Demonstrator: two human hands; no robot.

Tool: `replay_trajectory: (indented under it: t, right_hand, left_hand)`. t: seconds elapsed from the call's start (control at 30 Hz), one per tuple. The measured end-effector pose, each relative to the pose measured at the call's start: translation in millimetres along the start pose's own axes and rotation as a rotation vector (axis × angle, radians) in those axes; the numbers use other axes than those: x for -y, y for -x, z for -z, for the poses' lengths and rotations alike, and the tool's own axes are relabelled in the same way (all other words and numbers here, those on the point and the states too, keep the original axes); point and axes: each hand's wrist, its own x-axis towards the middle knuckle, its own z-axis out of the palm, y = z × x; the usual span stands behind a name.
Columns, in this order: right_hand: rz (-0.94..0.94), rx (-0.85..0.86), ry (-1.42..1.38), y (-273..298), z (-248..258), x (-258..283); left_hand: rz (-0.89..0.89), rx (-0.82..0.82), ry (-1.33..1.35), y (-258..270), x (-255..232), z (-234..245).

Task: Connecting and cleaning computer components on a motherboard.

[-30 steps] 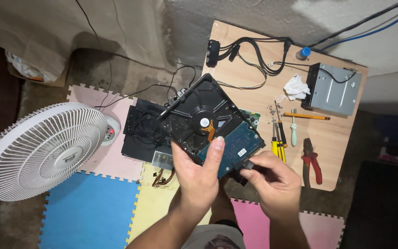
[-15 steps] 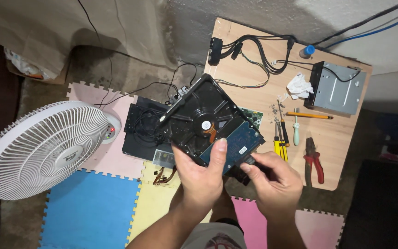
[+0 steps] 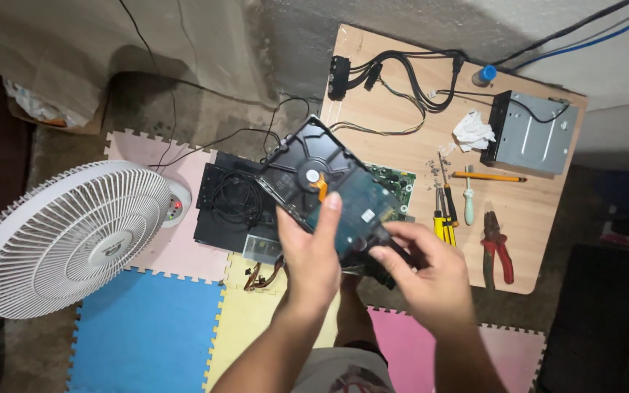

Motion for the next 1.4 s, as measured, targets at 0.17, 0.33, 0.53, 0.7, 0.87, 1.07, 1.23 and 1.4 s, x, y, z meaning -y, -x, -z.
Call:
replay_trajectory:
  t: [0.17, 0.33, 0.53, 0.7, 0.87, 1.07, 1.23, 1.4]
  right_hand:
    - [-0.006, 0.14, 0.147, 1, 33, -16]
    - [0.108, 0.125, 0.49, -12, 47, -37]
    - [0.509, 0.228, 0.729, -68, 49, -48]
    - [-0.084, 0.407, -0.664, -91, 10, -6]
    - [-0.201, 0.479, -0.763, -106, -3, -17]
    - [-0.406, 0.55, -0.838, -122, 20, -32]
    - [-0.554, 0.815, -0.85, -125, 37, -82]
    - [-0.326, 0.662, -0.59, -120, 72, -100]
  left_hand:
    - [0.094, -0.125, 0.271, -39, -13, 9]
    - [0.041, -0.126, 0.405, -70, -16, 31]
    - [0.014, -0.027, 0.362, -81, -17, 28]
    - [-0.034, 0.01, 0.158, -61, 3, 17]
    - [-0.127, 0.104, -0.021, -24, -28, 6]
    - [-0.745, 0.24, -1.12, 8, -82, 3]
    - [-0.736, 0.446, -1.418, 2, -71, 4]
    - [0.112, 0.448, -1.042, -4, -48, 7]
